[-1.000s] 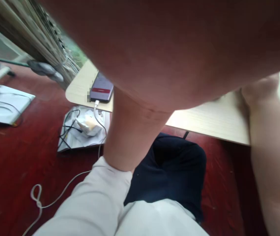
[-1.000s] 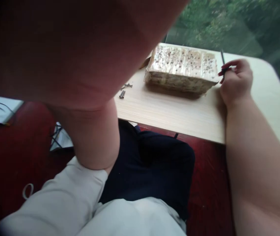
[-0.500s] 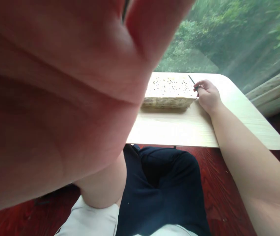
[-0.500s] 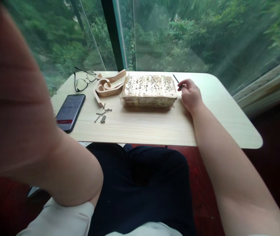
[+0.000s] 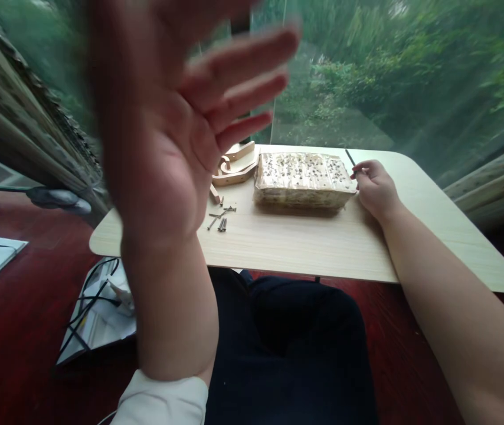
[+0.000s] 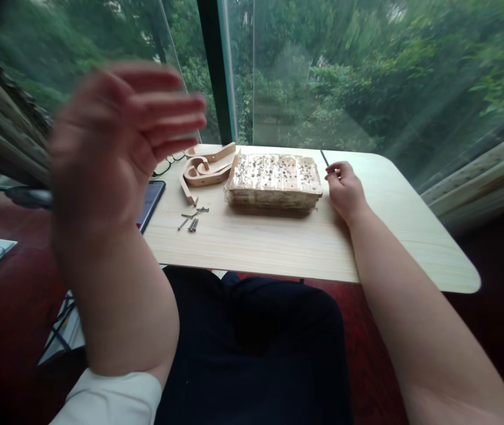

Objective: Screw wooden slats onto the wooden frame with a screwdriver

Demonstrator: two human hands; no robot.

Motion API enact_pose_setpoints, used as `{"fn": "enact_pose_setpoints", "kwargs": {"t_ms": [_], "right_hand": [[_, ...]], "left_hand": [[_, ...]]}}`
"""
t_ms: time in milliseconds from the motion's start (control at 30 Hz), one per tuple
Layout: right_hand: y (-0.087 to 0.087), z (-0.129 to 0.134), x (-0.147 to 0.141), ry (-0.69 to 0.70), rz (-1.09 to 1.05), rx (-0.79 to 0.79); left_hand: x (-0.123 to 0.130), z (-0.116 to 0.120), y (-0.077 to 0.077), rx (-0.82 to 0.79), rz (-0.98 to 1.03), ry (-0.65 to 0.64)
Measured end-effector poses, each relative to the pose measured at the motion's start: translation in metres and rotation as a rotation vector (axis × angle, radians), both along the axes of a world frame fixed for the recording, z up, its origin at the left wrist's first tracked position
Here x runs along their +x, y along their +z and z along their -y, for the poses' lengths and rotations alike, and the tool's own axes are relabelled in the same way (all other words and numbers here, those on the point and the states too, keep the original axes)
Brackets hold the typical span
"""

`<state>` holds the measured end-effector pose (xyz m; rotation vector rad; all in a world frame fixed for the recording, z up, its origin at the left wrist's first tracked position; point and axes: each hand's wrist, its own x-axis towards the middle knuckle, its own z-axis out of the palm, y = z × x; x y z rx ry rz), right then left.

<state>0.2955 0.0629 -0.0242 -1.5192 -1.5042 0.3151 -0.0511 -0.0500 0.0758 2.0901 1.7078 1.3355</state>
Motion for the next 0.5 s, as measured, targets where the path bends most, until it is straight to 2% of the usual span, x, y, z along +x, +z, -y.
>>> {"fn": "enact_pose_setpoints", "kwargs": {"t_ms": [67,167,233,300,400,500], "right_hand": [[0.000,0.000,0.002,-0.013,0.030,0.012],[0.003,0.005,0.001,0.003,0.065,-0.001],[0.006,0.008,-0.002,0.019,0.063,-0.023],[0.008,0.010,-0.006,0.028,0.011,-0.043],[0.009,0.011,-0.012,0.067,-0.121,-0.085],[0.012,0.014,-0.016,0.122,-0.191,-0.140]], "left_hand": [[-0.001,-0.003,0.009,0.005,-0.013,-0.151],[-0.006,-0.015,0.004,-0.202,-0.272,0.035],[-0.009,-0.020,-0.005,-0.460,-0.442,0.048],[-0.011,-0.020,-0.012,-0.621,-0.592,0.083],[-0.010,-0.018,-0.016,-0.659,-0.710,0.120],[-0.008,-0.020,-0.020,-0.624,-0.685,0.070]]}}
